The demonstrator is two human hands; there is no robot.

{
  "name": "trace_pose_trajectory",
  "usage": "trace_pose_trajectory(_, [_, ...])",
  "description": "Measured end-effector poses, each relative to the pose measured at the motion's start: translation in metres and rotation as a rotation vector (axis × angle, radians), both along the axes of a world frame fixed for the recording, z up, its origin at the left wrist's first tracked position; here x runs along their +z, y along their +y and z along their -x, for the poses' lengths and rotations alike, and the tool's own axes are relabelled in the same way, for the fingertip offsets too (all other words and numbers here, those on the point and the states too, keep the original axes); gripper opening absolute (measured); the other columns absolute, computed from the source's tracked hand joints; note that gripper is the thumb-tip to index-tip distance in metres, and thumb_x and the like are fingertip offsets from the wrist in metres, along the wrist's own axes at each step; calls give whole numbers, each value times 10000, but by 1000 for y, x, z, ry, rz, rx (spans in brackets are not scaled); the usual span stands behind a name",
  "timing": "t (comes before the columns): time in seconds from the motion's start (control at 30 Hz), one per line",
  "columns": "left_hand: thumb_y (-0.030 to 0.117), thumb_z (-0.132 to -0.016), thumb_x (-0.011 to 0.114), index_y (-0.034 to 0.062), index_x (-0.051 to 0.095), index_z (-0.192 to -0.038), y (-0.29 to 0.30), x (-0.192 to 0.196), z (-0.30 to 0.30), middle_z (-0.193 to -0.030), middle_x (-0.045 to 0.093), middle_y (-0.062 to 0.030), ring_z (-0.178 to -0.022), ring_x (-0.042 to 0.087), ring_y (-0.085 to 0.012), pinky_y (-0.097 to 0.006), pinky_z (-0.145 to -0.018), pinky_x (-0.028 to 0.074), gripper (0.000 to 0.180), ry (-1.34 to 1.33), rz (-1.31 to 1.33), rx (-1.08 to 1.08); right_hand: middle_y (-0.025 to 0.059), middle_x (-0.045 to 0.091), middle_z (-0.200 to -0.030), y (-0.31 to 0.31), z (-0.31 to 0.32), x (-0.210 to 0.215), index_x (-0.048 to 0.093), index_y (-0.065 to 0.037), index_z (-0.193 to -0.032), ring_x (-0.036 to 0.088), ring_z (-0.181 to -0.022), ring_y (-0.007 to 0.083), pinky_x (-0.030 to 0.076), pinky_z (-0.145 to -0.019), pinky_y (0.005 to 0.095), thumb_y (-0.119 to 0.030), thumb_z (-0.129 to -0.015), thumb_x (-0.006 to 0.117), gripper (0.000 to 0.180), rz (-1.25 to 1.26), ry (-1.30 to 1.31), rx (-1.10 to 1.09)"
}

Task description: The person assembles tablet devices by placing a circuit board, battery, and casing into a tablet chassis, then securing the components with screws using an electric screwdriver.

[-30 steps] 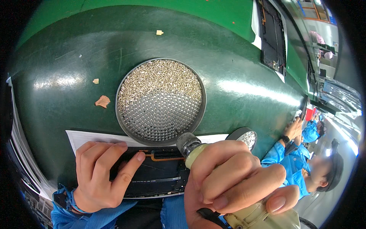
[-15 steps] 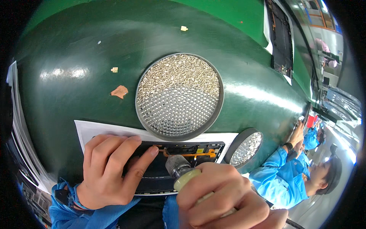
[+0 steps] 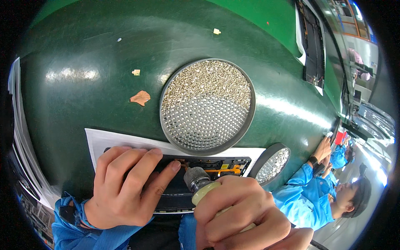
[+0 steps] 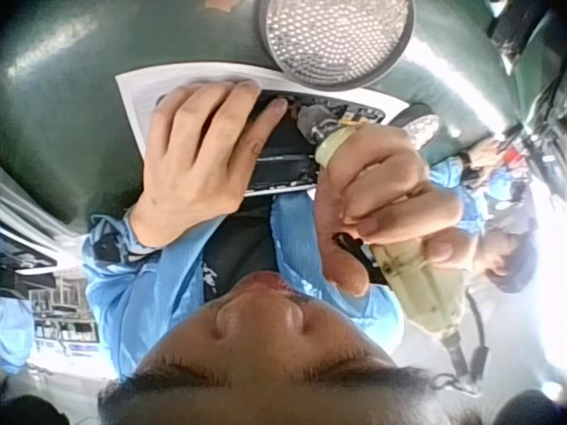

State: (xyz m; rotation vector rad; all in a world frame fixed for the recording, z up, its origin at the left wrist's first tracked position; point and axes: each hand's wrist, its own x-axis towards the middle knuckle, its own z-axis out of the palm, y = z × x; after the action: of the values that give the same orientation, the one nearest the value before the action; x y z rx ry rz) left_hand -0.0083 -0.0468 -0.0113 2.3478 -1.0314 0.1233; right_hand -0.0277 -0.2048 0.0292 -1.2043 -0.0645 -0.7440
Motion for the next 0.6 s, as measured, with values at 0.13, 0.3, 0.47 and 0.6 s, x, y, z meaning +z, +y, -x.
trace_pose_trajectory(0.13, [158,-713,825,109,850,-1046,-1,-3,2,-1189,657,-97,-1043,610,-269,-420,-849,532,338,8,34,11,68,495,-611,-9,11,2,432,-41,-782,517,-352,192,453,-282,354,-223,-1071,461,342,46,113,89])
trace_pose_trajectory(0.3, [166,-708,871,103,851,-1020,-3,-6,2,-1160,664,-96,-1029,611,-275,-425,-831,527,318,-2,73,33,50,524,-934,-11,-2,-13,376,-16,-1381,510,-599,147,431,-448,296,-254,-984,757,600,305,-141,211])
trace_pose_trajectory(0.47, [159,-712,879,82,846,-1012,-1,-5,2,-1151,669,-91,-1018,611,-276,-430,-814,522,311,0,68,45,56,520,-914,-10,-5,-13,370,-11,-1383,501,-587,146,433,-436,288,-266,-984,752,608,327,-179,238])
trace_pose_trajectory(0.6, [156,-713,877,75,841,-1005,-4,-7,3,-1155,667,-87,-1013,610,-273,-430,-822,521,306,-6,87,41,60,521,-905,-12,-9,-18,361,-7,-1395,497,-578,144,433,-435,283,-274,-986,750,625,349,-229,256])
